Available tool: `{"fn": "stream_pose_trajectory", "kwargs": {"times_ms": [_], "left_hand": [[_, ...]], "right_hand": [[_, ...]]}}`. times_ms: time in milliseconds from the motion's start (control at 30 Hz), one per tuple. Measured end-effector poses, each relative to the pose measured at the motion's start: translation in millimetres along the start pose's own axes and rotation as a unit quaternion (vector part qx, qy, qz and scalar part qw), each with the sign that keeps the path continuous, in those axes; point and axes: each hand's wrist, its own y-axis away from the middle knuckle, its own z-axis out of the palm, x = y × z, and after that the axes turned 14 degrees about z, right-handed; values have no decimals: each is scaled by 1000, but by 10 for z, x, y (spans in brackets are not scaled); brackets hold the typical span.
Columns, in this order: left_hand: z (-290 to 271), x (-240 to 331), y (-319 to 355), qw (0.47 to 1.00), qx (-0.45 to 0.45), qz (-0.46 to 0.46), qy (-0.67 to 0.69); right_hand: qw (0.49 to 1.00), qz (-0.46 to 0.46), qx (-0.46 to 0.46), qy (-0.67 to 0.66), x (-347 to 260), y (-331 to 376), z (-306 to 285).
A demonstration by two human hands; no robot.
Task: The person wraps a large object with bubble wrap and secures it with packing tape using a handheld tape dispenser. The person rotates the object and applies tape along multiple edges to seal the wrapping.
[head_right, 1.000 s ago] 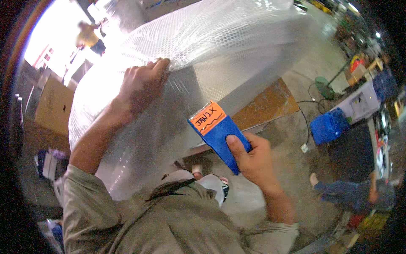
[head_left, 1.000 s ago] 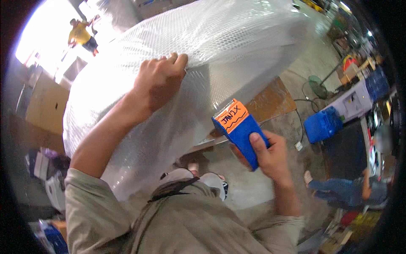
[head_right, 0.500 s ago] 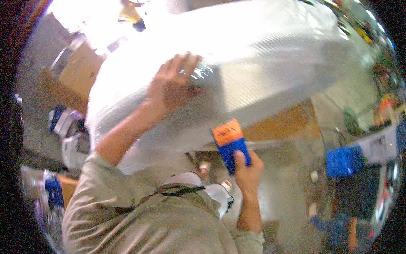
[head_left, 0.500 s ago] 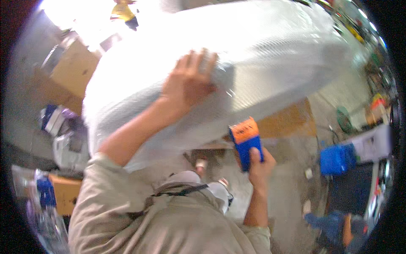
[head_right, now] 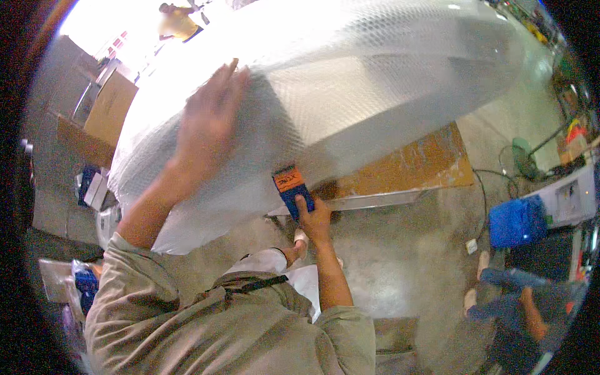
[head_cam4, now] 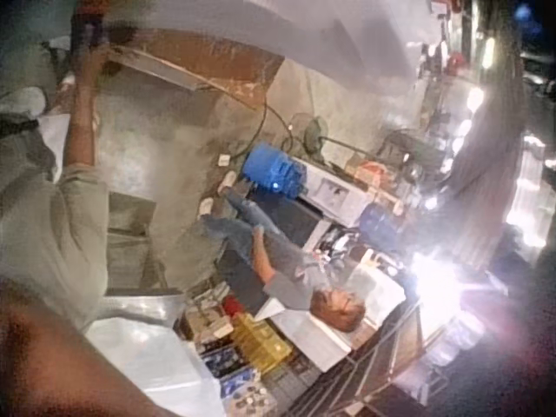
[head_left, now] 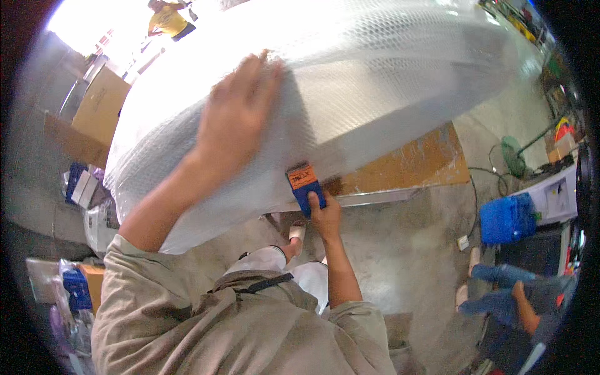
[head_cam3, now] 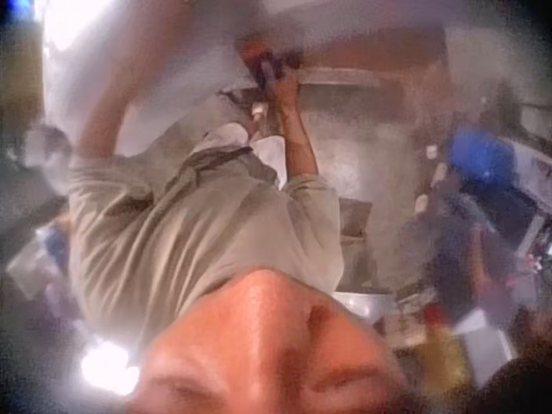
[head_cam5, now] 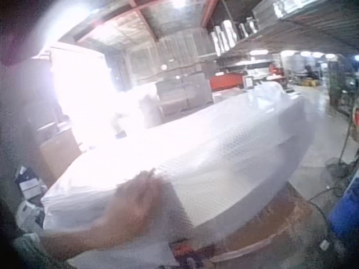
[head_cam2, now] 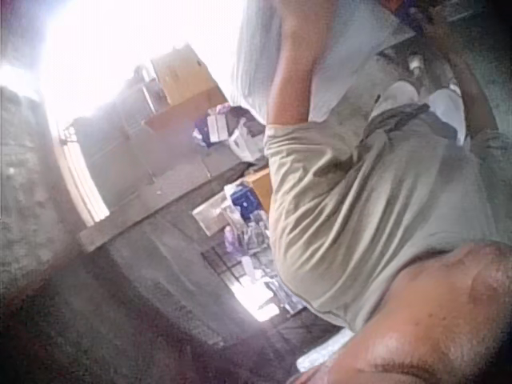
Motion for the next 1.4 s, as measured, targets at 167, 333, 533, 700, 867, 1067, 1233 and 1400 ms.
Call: {"fn": "stream_pose_trajectory", "kwargs": {"times_ms": [167,333,533,700,867,1067,1233,1400], "left_hand": [[713,968,382,914,-192,281,223],[1261,1254,834,839,-247,477,-82],[1718,1571,1223,837,-232,480,-123],[1806,2010,1303,868,-313,323,213],[714,1575,1266,651,-265,-51,710],[-627,-117,1354,486,-183,-142,842],[-823,-1047,1645,564,-135,-156,800],[-592,-1923,1346,608,47,-78,789]], "right_hand": [[994,90,-30,47,489,126,-8],[940,116,-24,319,619,102,-172],[921,159,-119,336,892,566,-606],[934,302,101,163,1176,1367,-779],[968,198,98,-121,241,1953,-370],[989,-130,26,60,-1311,1768,7],[964,-249,23,90,-2181,1724,453],[982,-148,61,101,-3007,1734,833]]}}
